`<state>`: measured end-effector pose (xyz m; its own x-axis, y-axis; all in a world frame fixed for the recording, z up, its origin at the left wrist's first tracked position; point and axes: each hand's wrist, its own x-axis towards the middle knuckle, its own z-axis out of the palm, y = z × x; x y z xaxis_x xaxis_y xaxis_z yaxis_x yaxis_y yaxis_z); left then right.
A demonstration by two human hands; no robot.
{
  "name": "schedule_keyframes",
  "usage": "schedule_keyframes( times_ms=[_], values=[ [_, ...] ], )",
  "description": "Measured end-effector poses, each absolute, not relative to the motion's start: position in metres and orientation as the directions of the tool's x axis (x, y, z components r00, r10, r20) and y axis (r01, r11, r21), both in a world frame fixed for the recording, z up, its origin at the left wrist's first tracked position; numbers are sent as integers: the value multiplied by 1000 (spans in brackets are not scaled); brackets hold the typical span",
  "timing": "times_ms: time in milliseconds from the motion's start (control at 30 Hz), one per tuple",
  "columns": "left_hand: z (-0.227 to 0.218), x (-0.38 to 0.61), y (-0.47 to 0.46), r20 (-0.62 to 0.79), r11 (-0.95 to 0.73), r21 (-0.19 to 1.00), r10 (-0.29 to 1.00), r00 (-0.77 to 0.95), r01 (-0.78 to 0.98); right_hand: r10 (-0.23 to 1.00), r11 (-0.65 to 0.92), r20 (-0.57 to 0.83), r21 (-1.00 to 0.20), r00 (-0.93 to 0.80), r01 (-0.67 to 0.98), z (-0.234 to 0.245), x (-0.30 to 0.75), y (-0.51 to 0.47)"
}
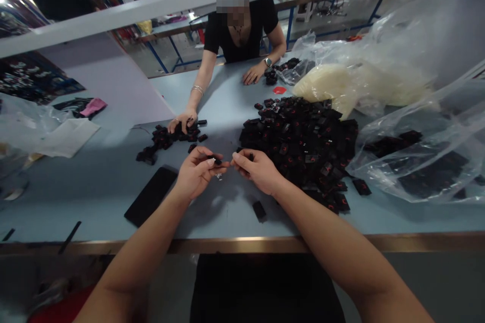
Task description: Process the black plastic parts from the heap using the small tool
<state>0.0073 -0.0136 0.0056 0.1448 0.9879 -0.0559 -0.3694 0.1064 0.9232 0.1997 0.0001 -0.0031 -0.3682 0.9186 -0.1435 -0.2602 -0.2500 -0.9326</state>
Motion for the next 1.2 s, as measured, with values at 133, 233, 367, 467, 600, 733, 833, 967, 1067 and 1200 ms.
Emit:
schedule_keyframes(
  times_ms=[133,233,367,467,600,733,833,967,1067,1200],
  values=[
    [5,7,-13,-51,99,931,988,144,-353,919,-251,-152,-937,-362,-244,-5,200,1],
    [4,7,-13,-49,94,934,989,138,-345,915,-256,-154,-936,-372,-241,-6,201,1],
    [3,7,-13,-57,98,932,991,124,-350,914,-256,-156,-937,-374,-236,-6,201,0],
    [2,8,-13,-66,108,929,989,129,-354,923,-265,-174,-934,-344,-240,-4,201,0],
    [2,8,-14,-79,122,932,987,139,-341,933,-287,-205,-919,-295,-271,-2,199,-1],
    [2,8,-15,-81,128,933,985,150,-336,959,-233,-165,-920,-229,-316,-3,198,-2],
    [3,9,-16,-65,116,929,986,154,-351,982,-144,-103,-950,-158,-276,-5,199,-2],
    [3,10,-16,-42,87,920,991,123,-382,980,-124,-92,-976,-178,-180,-2,203,-3],
    [5,10,-16,-48,87,921,993,111,-380,979,-124,-77,-961,-190,-249,3,204,-7],
    [6,10,-17,-32,82,930,989,143,-358,976,38,99,-954,-194,-298,9,203,-13]
  ],
)
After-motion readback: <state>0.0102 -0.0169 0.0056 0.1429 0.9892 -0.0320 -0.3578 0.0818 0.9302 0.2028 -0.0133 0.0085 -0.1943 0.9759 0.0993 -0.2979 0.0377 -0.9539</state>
